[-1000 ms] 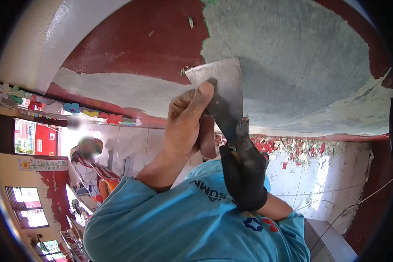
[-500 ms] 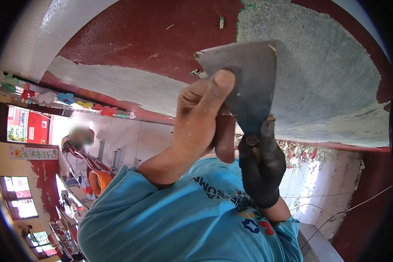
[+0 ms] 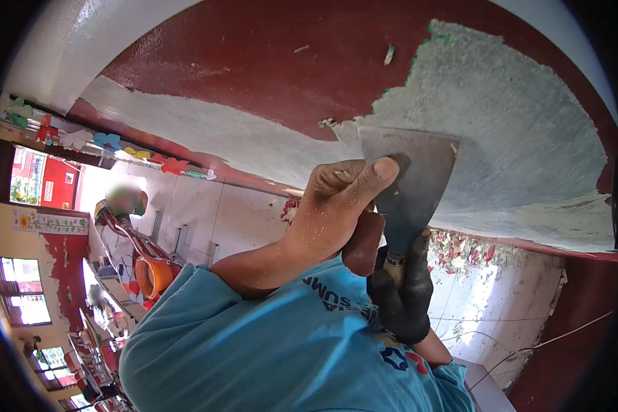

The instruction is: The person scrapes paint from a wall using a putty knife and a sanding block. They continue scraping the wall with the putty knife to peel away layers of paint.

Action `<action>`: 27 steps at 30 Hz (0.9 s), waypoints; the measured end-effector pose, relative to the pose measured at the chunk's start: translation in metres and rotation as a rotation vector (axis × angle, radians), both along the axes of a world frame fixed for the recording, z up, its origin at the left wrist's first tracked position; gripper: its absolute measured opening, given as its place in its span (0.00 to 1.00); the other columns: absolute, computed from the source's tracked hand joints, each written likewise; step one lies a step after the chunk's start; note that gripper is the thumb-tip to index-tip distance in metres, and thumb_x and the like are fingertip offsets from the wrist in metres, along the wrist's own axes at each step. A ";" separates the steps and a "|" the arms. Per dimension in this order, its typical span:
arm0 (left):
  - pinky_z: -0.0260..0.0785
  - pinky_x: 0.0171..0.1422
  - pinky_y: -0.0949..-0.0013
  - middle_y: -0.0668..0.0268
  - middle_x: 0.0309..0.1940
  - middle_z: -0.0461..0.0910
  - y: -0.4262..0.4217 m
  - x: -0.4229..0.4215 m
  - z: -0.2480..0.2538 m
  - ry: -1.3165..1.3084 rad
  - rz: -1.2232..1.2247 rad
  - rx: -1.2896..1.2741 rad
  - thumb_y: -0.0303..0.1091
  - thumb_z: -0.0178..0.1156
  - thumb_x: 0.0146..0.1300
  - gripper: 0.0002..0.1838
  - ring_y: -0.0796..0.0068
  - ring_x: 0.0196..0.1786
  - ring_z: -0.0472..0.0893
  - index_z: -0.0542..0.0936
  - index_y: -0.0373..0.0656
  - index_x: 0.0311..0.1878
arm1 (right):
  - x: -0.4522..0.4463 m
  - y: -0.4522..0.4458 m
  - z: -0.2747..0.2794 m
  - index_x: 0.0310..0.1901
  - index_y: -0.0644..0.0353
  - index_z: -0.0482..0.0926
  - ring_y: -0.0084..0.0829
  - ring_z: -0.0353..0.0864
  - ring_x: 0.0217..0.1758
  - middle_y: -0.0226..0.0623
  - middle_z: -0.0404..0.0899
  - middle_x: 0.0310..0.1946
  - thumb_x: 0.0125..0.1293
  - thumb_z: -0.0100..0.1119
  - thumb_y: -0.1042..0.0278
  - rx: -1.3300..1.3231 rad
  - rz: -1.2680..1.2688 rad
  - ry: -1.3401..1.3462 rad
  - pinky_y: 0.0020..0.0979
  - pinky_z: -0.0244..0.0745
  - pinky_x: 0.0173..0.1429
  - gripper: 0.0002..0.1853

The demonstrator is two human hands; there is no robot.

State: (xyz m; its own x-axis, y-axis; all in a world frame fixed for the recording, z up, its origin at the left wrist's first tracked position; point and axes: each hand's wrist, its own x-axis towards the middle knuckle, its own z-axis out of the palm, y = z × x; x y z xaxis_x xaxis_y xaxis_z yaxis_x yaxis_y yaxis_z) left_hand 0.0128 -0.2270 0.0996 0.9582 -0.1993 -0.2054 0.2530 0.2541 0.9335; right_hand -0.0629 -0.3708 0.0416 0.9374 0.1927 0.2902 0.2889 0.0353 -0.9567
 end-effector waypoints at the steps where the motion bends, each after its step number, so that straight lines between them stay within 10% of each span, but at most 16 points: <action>1: 0.55 0.03 0.76 0.54 0.27 0.81 -0.004 0.002 0.007 -0.005 -0.004 0.001 0.49 0.48 0.67 0.23 0.69 0.05 0.71 0.76 0.34 0.31 | 0.004 0.000 0.001 0.64 0.70 0.55 0.33 0.75 0.26 0.43 0.75 0.29 0.57 0.51 0.84 0.001 -0.004 -0.005 0.29 0.70 0.31 0.31; 3: 0.53 0.18 0.80 0.79 0.12 0.64 -0.014 0.002 0.024 0.092 0.167 -0.094 0.48 0.58 0.62 0.22 0.93 0.17 0.62 0.72 0.47 0.15 | 0.013 0.002 0.007 0.65 0.71 0.53 0.31 0.75 0.26 0.43 0.75 0.29 0.58 0.51 0.83 -0.092 -0.105 -0.078 0.28 0.70 0.31 0.32; 11: 0.59 0.16 0.82 0.74 0.11 0.70 0.010 -0.004 -0.003 0.090 0.016 -0.047 0.47 0.54 0.64 0.21 0.89 0.15 0.70 0.74 0.46 0.19 | 0.007 0.005 0.008 0.67 0.67 0.48 0.24 0.72 0.23 0.37 0.73 0.27 0.59 0.49 0.83 -0.291 -0.152 -0.179 0.26 0.69 0.27 0.35; 17: 0.55 0.05 0.74 0.66 0.08 0.70 0.004 -0.007 0.001 0.088 0.119 -0.075 0.47 0.52 0.65 0.22 0.75 0.05 0.69 0.74 0.42 0.20 | -0.001 0.012 0.007 0.65 0.59 0.58 0.37 0.76 0.30 0.48 0.76 0.32 0.53 0.55 0.87 -0.046 -0.110 -0.033 0.33 0.73 0.34 0.36; 20: 0.55 0.06 0.75 0.68 0.06 0.68 0.006 -0.003 0.015 0.122 0.090 -0.039 0.48 0.52 0.65 0.22 0.76 0.05 0.69 0.74 0.42 0.19 | 0.009 0.014 0.005 0.68 0.65 0.46 0.23 0.70 0.21 0.36 0.73 0.25 0.58 0.48 0.86 -0.183 -0.153 -0.206 0.25 0.68 0.26 0.37; 27: 0.54 0.07 0.77 0.72 0.07 0.66 0.007 -0.008 0.003 0.219 0.047 -0.053 0.48 0.52 0.65 0.22 0.81 0.05 0.66 0.73 0.43 0.20 | 0.012 0.014 0.006 0.68 0.65 0.48 0.30 0.74 0.24 0.42 0.74 0.28 0.57 0.50 0.85 -0.266 -0.204 -0.251 0.29 0.70 0.28 0.37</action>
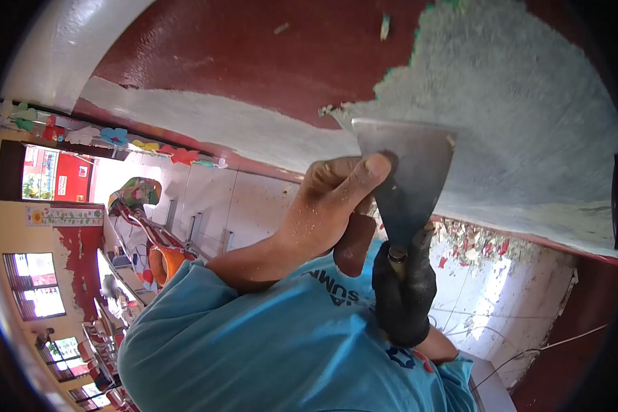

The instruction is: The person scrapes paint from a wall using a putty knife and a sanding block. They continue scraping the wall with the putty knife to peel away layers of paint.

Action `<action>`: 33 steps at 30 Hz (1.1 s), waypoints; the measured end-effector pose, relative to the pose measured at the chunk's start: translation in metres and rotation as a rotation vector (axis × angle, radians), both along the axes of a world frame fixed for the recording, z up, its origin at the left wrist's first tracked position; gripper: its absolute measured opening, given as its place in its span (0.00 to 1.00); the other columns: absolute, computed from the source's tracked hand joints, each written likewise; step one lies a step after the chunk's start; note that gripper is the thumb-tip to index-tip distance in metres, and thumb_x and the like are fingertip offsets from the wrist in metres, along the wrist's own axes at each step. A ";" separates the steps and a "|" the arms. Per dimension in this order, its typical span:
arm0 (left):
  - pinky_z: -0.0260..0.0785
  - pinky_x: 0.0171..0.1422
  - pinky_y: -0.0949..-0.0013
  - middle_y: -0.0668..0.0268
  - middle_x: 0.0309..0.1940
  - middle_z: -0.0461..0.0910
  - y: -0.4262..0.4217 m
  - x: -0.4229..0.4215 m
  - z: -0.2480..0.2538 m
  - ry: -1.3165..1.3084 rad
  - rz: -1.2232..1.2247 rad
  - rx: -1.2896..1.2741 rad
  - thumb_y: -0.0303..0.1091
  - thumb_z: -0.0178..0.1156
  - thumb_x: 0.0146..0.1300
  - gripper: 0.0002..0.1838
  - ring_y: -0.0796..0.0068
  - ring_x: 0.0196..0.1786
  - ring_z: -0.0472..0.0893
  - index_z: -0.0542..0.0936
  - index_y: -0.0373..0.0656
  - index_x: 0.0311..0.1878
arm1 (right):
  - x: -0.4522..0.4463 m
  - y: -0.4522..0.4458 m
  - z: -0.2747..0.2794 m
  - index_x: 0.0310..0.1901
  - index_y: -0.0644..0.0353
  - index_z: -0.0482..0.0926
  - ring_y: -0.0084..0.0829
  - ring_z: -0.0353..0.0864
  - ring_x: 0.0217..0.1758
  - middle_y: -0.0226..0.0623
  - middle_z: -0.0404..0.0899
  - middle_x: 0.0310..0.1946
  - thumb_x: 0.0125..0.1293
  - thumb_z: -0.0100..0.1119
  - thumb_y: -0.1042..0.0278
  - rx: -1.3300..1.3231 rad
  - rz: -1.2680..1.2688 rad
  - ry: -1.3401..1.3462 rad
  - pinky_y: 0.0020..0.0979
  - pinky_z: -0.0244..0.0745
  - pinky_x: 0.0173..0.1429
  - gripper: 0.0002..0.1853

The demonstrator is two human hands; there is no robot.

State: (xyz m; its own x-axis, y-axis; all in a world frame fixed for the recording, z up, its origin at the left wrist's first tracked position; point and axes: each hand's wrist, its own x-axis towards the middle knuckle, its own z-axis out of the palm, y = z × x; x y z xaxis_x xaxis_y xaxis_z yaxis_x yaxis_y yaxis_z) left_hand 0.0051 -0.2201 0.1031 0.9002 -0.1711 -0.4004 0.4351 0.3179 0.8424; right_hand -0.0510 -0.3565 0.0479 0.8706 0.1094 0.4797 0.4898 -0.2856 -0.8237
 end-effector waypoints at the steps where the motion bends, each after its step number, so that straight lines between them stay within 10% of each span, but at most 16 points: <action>1: 0.53 0.08 0.77 0.74 0.07 0.63 -0.001 0.004 -0.003 -0.103 0.028 0.060 0.48 0.53 0.65 0.22 0.83 0.06 0.65 0.72 0.44 0.20 | 0.004 0.000 -0.001 0.68 0.66 0.48 0.31 0.75 0.25 0.43 0.75 0.29 0.57 0.51 0.84 0.018 0.009 -0.002 0.30 0.70 0.29 0.36; 33: 0.50 0.13 0.81 0.75 0.11 0.68 0.001 -0.001 -0.001 -0.126 0.197 0.068 0.45 0.57 0.63 0.18 0.91 0.11 0.64 0.78 0.42 0.23 | 0.008 0.008 -0.005 0.67 0.67 0.50 0.34 0.77 0.26 0.46 0.76 0.30 0.58 0.51 0.82 0.024 0.053 0.076 0.31 0.72 0.31 0.35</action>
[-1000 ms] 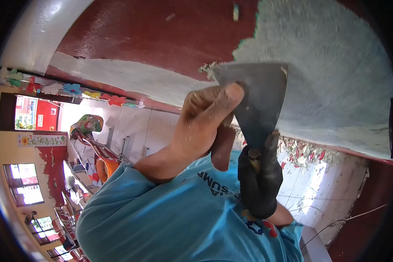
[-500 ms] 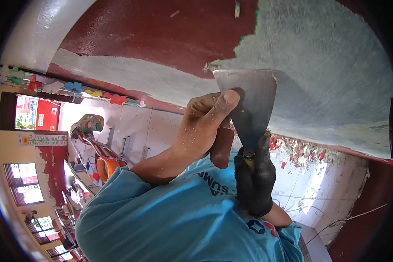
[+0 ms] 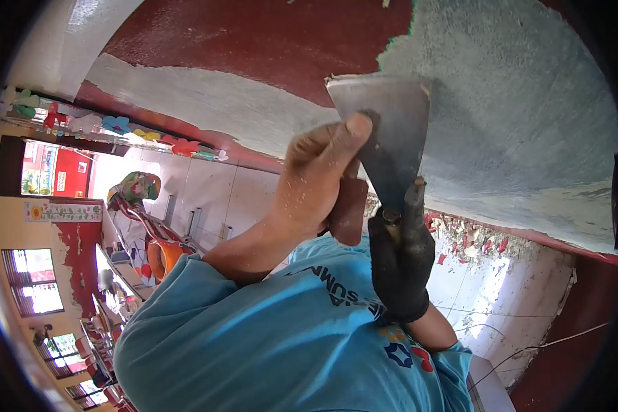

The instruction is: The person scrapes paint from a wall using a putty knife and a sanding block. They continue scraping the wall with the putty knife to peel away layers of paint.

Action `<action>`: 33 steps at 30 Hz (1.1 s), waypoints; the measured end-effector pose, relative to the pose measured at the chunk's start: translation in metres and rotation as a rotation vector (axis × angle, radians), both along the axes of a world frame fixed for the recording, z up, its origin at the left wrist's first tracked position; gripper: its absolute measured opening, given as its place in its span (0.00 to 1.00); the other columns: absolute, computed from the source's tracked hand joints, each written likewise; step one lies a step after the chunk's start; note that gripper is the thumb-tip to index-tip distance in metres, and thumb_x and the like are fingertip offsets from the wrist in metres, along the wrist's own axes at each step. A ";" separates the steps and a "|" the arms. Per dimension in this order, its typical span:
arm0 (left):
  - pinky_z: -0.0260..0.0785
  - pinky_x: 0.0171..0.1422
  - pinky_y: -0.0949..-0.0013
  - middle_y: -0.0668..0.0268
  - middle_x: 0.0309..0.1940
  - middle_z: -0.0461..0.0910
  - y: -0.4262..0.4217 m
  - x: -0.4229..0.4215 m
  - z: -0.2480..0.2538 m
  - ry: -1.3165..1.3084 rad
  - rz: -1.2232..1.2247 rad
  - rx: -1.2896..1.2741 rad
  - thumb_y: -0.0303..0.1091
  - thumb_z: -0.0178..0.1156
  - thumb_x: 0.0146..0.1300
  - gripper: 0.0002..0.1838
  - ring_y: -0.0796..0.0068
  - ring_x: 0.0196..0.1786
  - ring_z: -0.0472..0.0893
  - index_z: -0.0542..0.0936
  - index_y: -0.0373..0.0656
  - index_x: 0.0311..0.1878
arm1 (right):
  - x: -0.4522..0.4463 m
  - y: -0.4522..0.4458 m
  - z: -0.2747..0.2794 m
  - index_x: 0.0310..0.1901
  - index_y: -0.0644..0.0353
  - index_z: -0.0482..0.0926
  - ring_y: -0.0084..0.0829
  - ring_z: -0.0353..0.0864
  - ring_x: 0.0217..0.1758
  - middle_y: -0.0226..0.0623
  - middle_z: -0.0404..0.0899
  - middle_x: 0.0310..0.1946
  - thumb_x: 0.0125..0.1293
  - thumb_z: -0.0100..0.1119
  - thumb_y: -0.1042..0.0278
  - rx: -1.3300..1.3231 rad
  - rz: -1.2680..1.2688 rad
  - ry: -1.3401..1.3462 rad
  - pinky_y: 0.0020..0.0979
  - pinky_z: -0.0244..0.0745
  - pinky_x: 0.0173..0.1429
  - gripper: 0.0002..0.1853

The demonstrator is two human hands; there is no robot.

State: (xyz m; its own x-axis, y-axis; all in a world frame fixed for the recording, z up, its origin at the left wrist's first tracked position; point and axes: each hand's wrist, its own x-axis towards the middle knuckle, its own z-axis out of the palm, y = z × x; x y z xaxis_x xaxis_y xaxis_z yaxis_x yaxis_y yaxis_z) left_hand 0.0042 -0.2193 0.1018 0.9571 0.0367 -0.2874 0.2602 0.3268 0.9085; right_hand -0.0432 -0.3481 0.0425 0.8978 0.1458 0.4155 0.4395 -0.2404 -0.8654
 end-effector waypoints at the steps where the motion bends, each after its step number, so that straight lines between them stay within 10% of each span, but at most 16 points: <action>1: 0.51 0.12 0.81 0.75 0.10 0.67 0.002 -0.001 -0.004 0.029 -0.009 0.005 0.46 0.57 0.63 0.18 0.90 0.10 0.65 0.78 0.42 0.23 | -0.001 -0.001 -0.001 0.67 0.67 0.50 0.34 0.77 0.26 0.46 0.76 0.30 0.58 0.51 0.82 -0.003 0.002 -0.010 0.31 0.72 0.31 0.35; 33: 0.48 0.10 0.81 0.75 0.12 0.70 -0.003 -0.005 -0.017 0.025 -0.062 -0.153 0.46 0.57 0.63 0.18 0.89 0.09 0.60 0.77 0.42 0.26 | -0.012 0.000 -0.009 0.67 0.65 0.53 0.35 0.76 0.28 0.44 0.75 0.30 0.58 0.53 0.79 -0.048 -0.088 0.083 0.31 0.71 0.34 0.34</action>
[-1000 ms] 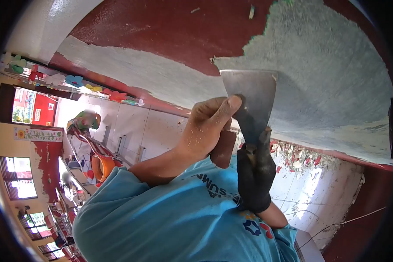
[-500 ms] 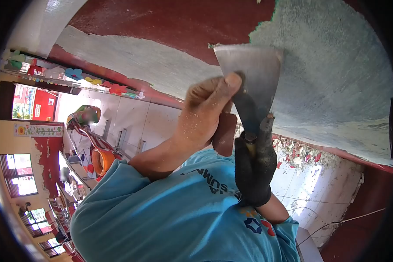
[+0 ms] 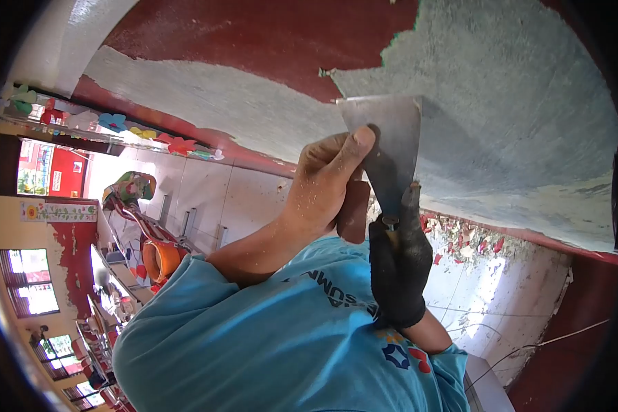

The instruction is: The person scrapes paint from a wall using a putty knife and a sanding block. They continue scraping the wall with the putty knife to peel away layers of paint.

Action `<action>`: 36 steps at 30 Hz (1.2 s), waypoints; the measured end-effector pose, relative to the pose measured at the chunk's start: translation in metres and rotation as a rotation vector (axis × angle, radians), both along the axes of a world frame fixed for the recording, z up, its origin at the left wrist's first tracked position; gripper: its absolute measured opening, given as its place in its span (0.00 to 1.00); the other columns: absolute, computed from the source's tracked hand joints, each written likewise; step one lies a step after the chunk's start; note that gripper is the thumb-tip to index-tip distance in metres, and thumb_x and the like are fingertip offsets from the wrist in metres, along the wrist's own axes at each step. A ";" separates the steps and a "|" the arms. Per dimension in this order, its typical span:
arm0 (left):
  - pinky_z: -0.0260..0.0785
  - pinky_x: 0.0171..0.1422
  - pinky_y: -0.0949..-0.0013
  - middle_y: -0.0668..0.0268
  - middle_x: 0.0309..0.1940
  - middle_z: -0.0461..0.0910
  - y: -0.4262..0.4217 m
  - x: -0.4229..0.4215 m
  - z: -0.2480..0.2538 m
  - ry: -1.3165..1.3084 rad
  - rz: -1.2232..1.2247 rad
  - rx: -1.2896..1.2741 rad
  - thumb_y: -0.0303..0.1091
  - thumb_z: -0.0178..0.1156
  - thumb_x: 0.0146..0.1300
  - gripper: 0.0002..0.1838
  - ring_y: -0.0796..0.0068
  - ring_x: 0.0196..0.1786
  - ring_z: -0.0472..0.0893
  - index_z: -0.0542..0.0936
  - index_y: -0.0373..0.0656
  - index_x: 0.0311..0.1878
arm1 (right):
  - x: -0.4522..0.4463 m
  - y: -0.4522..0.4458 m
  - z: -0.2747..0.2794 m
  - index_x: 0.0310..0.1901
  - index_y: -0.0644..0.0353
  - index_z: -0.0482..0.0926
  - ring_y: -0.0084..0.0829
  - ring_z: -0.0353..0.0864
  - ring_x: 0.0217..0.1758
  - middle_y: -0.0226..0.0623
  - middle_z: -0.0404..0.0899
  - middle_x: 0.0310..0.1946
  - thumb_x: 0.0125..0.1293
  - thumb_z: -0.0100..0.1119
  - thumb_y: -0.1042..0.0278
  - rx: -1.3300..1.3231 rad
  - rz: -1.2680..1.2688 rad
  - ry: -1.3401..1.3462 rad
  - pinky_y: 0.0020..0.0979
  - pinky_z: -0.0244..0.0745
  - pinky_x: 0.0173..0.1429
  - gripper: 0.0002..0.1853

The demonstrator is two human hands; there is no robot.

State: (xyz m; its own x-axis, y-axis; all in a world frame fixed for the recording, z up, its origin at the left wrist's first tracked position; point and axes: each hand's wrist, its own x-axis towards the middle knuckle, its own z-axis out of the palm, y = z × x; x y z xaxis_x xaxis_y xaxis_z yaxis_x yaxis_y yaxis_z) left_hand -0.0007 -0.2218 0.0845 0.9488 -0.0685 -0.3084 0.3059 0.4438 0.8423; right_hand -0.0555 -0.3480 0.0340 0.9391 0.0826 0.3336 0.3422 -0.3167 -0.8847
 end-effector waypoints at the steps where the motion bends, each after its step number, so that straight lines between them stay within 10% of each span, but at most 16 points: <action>1: 0.48 0.11 0.81 0.75 0.14 0.71 0.000 0.000 -0.008 -0.007 0.028 -0.001 0.46 0.57 0.63 0.17 0.90 0.11 0.61 0.76 0.43 0.25 | -0.001 -0.001 0.003 0.66 0.66 0.53 0.35 0.76 0.29 0.44 0.75 0.31 0.58 0.53 0.79 -0.004 0.019 0.029 0.31 0.72 0.35 0.34; 32: 0.50 0.06 0.78 0.75 0.10 0.65 0.011 0.004 -0.025 -0.031 0.065 0.165 0.48 0.60 0.60 0.19 0.86 0.06 0.63 0.75 0.43 0.23 | 0.005 0.008 -0.030 0.66 0.66 0.54 0.38 0.78 0.32 0.51 0.77 0.36 0.59 0.53 0.79 -0.102 -0.037 -0.228 0.33 0.74 0.37 0.33; 36: 0.46 0.11 0.80 0.79 0.11 0.63 0.008 0.004 -0.012 -0.028 0.086 0.106 0.48 0.60 0.60 0.18 0.91 0.10 0.59 0.77 0.44 0.24 | 0.008 0.007 0.002 0.56 0.72 0.66 0.46 0.76 0.30 0.52 0.76 0.33 0.55 0.55 0.81 0.074 0.029 0.101 0.37 0.72 0.34 0.25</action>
